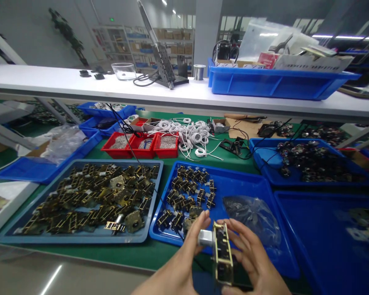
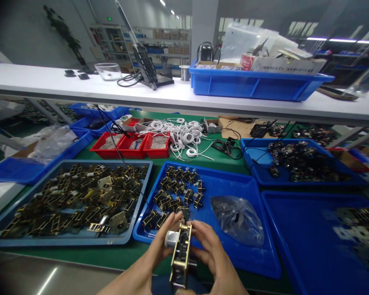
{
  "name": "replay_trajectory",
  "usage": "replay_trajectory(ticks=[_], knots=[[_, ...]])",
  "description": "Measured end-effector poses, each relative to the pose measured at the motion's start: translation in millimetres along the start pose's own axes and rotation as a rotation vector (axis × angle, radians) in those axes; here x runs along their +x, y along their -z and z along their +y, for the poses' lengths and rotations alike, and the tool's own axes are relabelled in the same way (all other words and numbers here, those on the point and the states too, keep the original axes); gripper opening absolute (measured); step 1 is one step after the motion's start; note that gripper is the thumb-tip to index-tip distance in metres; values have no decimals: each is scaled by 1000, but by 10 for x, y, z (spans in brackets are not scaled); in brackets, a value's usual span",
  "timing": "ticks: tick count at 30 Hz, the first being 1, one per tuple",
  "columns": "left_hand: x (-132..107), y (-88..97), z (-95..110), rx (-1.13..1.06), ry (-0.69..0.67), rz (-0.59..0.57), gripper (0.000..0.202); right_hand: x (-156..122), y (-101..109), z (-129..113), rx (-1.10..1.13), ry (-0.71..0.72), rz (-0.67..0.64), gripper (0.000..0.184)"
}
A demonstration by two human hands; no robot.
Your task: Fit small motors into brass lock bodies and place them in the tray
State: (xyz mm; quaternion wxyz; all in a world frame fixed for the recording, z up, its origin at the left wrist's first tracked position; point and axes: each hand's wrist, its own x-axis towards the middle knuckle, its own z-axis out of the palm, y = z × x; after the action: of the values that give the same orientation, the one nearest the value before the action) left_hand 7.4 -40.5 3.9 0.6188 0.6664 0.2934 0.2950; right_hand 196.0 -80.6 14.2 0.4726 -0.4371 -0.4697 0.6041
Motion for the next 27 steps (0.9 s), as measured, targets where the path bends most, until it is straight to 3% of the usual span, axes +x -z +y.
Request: replay_trajectory(ticks=[4,6,9,15,22,25,27], knots=[[24,-81,-51,-194,24,94,114,20,6,76,-322,404,-54,52],[38,-110,24,-169,31,138,102,49,28,85,-420,527,-77,48],[53,-118,108,-122,-15,107,90,86,96,86,-517,636,-89,51],[86,-89,-20,-80,-81,29,109,100,213,55,-711,741,-144,66],[61,-161,-59,-163,-90,76,110,106,138,39,-617,730,-70,66],[25,-190,-6,-285,-28,112,107,105,131,67,-637,768,-37,64],[8,-204,26,-376,50,136,116,102,141,88,-705,814,-34,64]])
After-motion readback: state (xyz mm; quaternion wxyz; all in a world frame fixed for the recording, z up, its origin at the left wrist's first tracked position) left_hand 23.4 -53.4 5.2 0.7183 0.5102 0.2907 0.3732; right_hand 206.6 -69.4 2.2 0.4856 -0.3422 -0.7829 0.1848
